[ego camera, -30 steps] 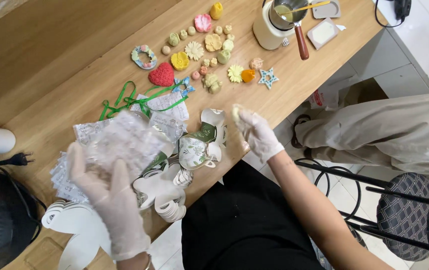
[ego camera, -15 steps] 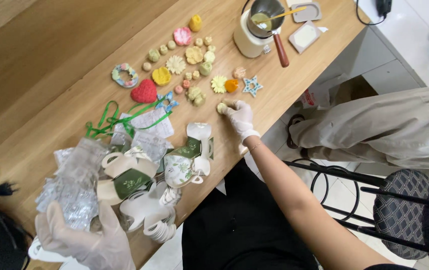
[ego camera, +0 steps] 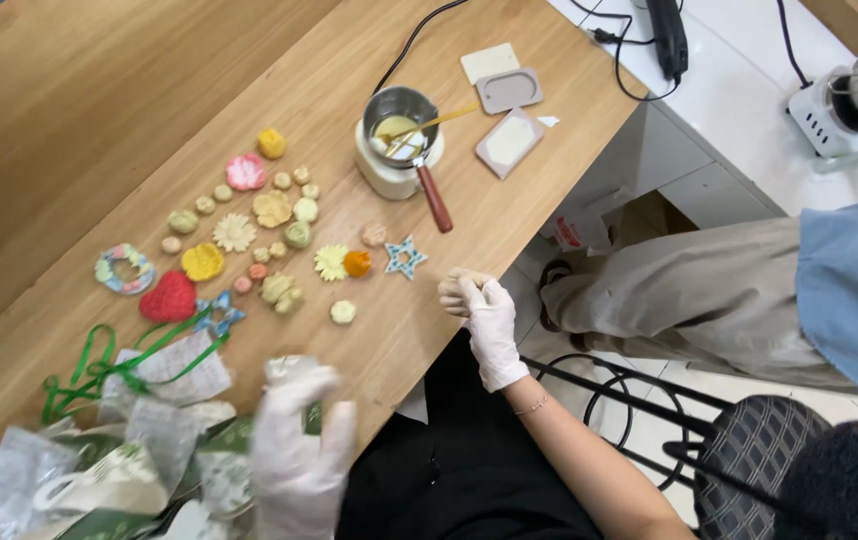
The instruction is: The person wraps a green gift box with a green ribbon and sets it aside, then holds a small melting pot of melted wax and uses a spoon to ladle the wax into a rectangular metal tin mold on the table, repeatedly scooping and pouring to fill the mold.
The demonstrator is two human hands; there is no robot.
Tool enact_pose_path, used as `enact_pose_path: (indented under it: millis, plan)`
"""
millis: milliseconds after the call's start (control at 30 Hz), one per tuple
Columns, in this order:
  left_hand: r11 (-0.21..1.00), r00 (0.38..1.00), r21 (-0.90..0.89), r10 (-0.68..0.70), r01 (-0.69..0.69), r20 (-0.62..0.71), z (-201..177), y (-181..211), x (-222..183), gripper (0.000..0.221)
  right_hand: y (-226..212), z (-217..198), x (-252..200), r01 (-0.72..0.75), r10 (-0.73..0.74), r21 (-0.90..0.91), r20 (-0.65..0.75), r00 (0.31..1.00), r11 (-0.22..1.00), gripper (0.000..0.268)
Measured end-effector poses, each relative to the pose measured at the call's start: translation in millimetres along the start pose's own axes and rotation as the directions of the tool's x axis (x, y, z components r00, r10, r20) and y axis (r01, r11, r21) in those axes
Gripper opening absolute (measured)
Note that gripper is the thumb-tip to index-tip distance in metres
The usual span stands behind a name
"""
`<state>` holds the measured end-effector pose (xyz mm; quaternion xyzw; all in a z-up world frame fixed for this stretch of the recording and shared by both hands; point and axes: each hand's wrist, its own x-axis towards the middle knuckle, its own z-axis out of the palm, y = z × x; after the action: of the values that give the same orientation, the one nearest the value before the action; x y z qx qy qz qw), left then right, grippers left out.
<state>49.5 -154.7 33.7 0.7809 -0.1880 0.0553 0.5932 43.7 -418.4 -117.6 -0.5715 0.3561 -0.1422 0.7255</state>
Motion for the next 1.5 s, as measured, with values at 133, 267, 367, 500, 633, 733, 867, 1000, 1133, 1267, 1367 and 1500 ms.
enact_pose_path:
  millis: [133,267,367,500,633,733,867,1000,1133,1267,1367,1500]
  plan:
    - [0.989,0.916,0.113,-0.133,0.096,0.379,143.0,43.2,41.8,0.045,-37.8,-24.7,53.5,-0.069,0.049,0.278,0.077,0.996,0.958,0.029]
    - [0.99,0.823,0.13,-0.121,0.058,0.555,239.3,32.3,57.2,0.03,-85.4,-51.0,100.1,-0.241,0.096,0.532,0.285,0.954,0.812,0.038]
    - [0.993,0.824,0.005,-0.1,0.117,0.558,271.6,38.9,77.5,0.018,-121.4,-63.2,119.5,-0.272,0.194,0.411,0.223,0.955,0.87,0.045]
    - [0.764,0.556,-0.208,-0.227,0.611,0.8,296.5,56.8,82.8,0.012,-154.8,-67.3,125.0,-0.278,0.163,0.309,0.349,0.923,0.909,0.06]
    - [0.836,0.554,-0.144,-0.213,0.53,0.804,289.4,49.3,89.1,0.013,-151.3,-60.5,119.0,-0.214,0.124,0.168,0.427,0.896,0.962,0.068]
    - [0.823,0.574,-0.067,-0.333,0.564,0.748,276.7,37.8,93.5,0.011,-137.8,-66.7,119.8,-0.314,0.263,0.051,0.433,0.862,0.948,0.066]
    - [0.859,0.712,-0.094,-0.35,0.503,0.609,245.6,31.7,92.8,0.015,-144.1,-70.8,144.1,-0.226,0.273,-0.157,0.436,0.857,0.961,0.045]
    - [0.928,0.826,-0.051,-0.304,0.37,0.475,232.3,12.1,82.2,0.018,-140.3,-89.3,220.8,-0.032,0.083,-0.28,0.171,0.982,0.96,0.027]
    - [0.867,0.77,0.016,-0.45,0.498,0.452,210.5,21.1,78.4,0.02,-150.3,-92.4,298.7,0.074,-0.048,-0.333,0.085,0.995,0.94,0.034]
    - [0.794,0.72,0.083,-0.585,0.602,0.372,203.7,25.9,74.4,0.019,-131.2,-96.5,373.4,0.317,-0.354,-0.731,0.109,0.929,0.605,0.041]
    - [0.777,0.736,0.066,-0.617,0.626,0.28,210.9,38.9,87.3,0.02,-116.0,-94.5,414.5,0.323,-0.338,-0.8,0.16,0.928,0.507,0.035]
    - [0.802,0.795,-0.07,-0.57,0.593,0.207,234.2,56.9,108.1,0.021,-154.6,-73.3,395.9,0.069,-0.025,-0.781,0.068,0.997,0.621,0.021]
